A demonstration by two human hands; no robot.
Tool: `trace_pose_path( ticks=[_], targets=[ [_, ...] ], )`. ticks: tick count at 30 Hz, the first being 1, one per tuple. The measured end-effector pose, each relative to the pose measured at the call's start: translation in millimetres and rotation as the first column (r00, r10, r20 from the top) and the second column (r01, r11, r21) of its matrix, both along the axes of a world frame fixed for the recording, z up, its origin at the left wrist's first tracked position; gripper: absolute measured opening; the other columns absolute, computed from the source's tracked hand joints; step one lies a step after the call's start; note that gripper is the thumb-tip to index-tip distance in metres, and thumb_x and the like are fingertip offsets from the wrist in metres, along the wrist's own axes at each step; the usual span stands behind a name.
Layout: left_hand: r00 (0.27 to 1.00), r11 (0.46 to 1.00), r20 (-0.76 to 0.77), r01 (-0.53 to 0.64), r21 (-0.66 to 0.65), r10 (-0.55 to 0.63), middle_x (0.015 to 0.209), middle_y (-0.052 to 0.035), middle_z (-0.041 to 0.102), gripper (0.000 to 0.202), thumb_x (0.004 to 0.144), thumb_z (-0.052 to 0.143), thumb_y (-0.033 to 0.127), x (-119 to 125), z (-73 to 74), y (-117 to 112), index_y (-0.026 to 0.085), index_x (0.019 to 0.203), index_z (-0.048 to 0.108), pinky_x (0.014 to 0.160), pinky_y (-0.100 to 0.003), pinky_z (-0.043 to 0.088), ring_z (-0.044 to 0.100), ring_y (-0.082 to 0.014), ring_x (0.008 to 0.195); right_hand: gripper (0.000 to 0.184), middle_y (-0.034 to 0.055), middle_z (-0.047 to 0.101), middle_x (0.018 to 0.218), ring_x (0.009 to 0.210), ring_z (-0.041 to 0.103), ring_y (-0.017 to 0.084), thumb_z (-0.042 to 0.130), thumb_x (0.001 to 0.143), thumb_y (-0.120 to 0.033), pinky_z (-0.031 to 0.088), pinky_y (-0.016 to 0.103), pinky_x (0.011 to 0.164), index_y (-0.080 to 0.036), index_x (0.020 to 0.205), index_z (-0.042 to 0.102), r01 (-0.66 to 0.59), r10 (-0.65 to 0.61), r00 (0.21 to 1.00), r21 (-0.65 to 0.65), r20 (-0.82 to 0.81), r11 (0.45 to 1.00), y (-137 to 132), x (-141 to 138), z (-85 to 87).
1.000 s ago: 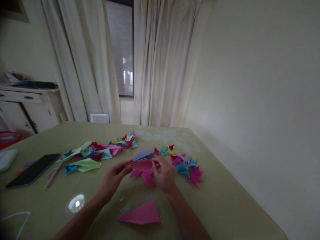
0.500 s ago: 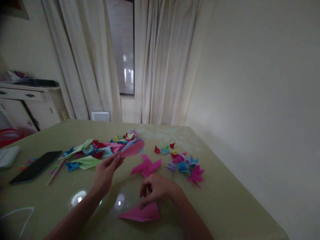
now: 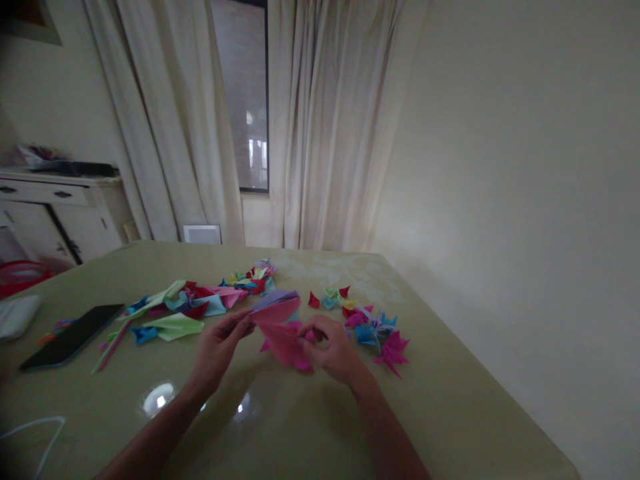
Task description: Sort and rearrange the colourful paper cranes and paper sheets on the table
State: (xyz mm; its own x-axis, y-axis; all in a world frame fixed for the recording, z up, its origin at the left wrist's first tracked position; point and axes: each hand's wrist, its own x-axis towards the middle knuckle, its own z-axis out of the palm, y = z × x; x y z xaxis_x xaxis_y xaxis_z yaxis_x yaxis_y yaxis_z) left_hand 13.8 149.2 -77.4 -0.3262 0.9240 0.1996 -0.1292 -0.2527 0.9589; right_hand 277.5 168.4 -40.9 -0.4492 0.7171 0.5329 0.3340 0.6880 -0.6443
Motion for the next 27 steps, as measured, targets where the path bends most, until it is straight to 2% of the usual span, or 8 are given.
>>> trace_pose_path(
  ticks=[3, 6, 9, 15, 17, 23, 27],
  targets=[
    [0.997, 0.996, -0.022, 0.079, -0.028, -0.079, 0.097, -0.0098, 0.085, 0.059, 0.067, 0.089, 0.063, 5, 0.2, -3, 0.018, 0.104, 0.084, 0.091, -0.045, 0.067, 0.081, -0.0294, 0.091, 0.007, 0.0038, 0.073, 0.089, 0.087, 0.065, 0.022, 0.068, 0.096, -0.020, 0.050, 0.036, 0.083, -0.023, 0.097, 0.074, 0.106, -0.108, 0.994, 0.311, -0.009, 0.945, 5, 0, 0.3],
    [0.990, 0.988, -0.009, 0.142, -0.057, -0.143, 0.098, -0.0101, 0.085, 0.060, 0.066, 0.089, 0.063, 8, -1.0, -3, 0.018, 0.105, 0.084, 0.092, -0.046, 0.067, 0.081, -0.0305, 0.092, 0.015, 0.0049, 0.074, 0.095, 0.092, 0.066, 0.023, 0.064, 0.098, -0.016, 0.050, 0.038, 0.087, -0.025, 0.102, 0.076, 0.139, -0.206, 0.973, 0.453, 0.103, 0.881, 9, -4, -4.5],
    [0.984, 0.981, -0.010, 0.178, -0.077, -0.180, 0.098, -0.0089, 0.085, 0.056, 0.064, 0.091, 0.058, 8, -2.7, -2, 0.019, 0.104, 0.086, 0.093, -0.046, 0.066, 0.081, -0.0302, 0.091, 0.018, 0.0051, 0.073, 0.095, 0.092, 0.065, 0.023, 0.062, 0.099, -0.015, 0.050, 0.038, 0.086, -0.025, 0.104, 0.076, 0.194, -0.276, 0.955, 0.480, 0.107, 0.855, 9, -9, -9.6],
    [0.964, 0.972, -0.141, 0.209, -0.110, -0.224, 0.103, -0.0072, 0.085, 0.048, 0.066, 0.090, 0.047, 8, -7.1, -3, 0.023, 0.108, 0.085, 0.092, -0.044, 0.066, 0.080, -0.0303, 0.093, 0.015, 0.0053, 0.073, 0.093, 0.089, 0.066, 0.023, 0.062, 0.102, -0.017, 0.049, 0.038, 0.083, -0.024, 0.103, 0.076, 0.250, -0.327, 0.944, 0.543, 0.048, 0.802, 5, -20, -19.8],
    [0.963, 0.966, -0.115, 0.231, -0.121, -0.244, 0.103, -0.0079, 0.085, 0.052, 0.067, 0.090, 0.049, 9, -6.6, -3, 0.021, 0.110, 0.085, 0.093, -0.044, 0.065, 0.080, -0.0302, 0.094, 0.015, 0.0052, 0.075, 0.093, 0.089, 0.066, 0.023, 0.062, 0.102, -0.017, 0.049, 0.039, 0.083, -0.024, 0.103, 0.076, 0.280, -0.353, 0.935, 0.552, 0.027, 0.785, 4, -22, -22.8],
    [0.940, 0.938, 0.098, 0.335, -0.091, -0.326, 0.112, -0.0128, 0.083, 0.065, 0.075, 0.084, 0.065, 9, 0.4, -5, 0.016, 0.118, 0.082, 0.106, -0.046, 0.060, 0.079, -0.0304, 0.106, 0.018, 0.0061, 0.074, 0.095, 0.089, 0.066, 0.024, 0.059, 0.101, -0.015, 0.050, 0.040, 0.084, -0.024, 0.101, 0.074, 0.390, -0.428, 0.903, 0.511, -0.049, 0.766, 6, -23, -25.4],
    [0.958, 0.953, 0.099, 0.281, -0.115, -0.270, 0.108, -0.0128, 0.084, 0.063, 0.069, 0.089, 0.060, 8, 0.0, -6, 0.016, 0.114, 0.082, 0.102, -0.044, 0.062, 0.080, -0.0290, 0.101, 0.019, 0.0061, 0.074, 0.092, 0.088, 0.065, 0.025, 0.058, 0.100, -0.015, 0.050, 0.040, 0.083, -0.024, 0.096, 0.074, 0.413, -0.441, 0.895, 0.508, -0.069, 0.756, 8, -21, -25.4]
  ],
)
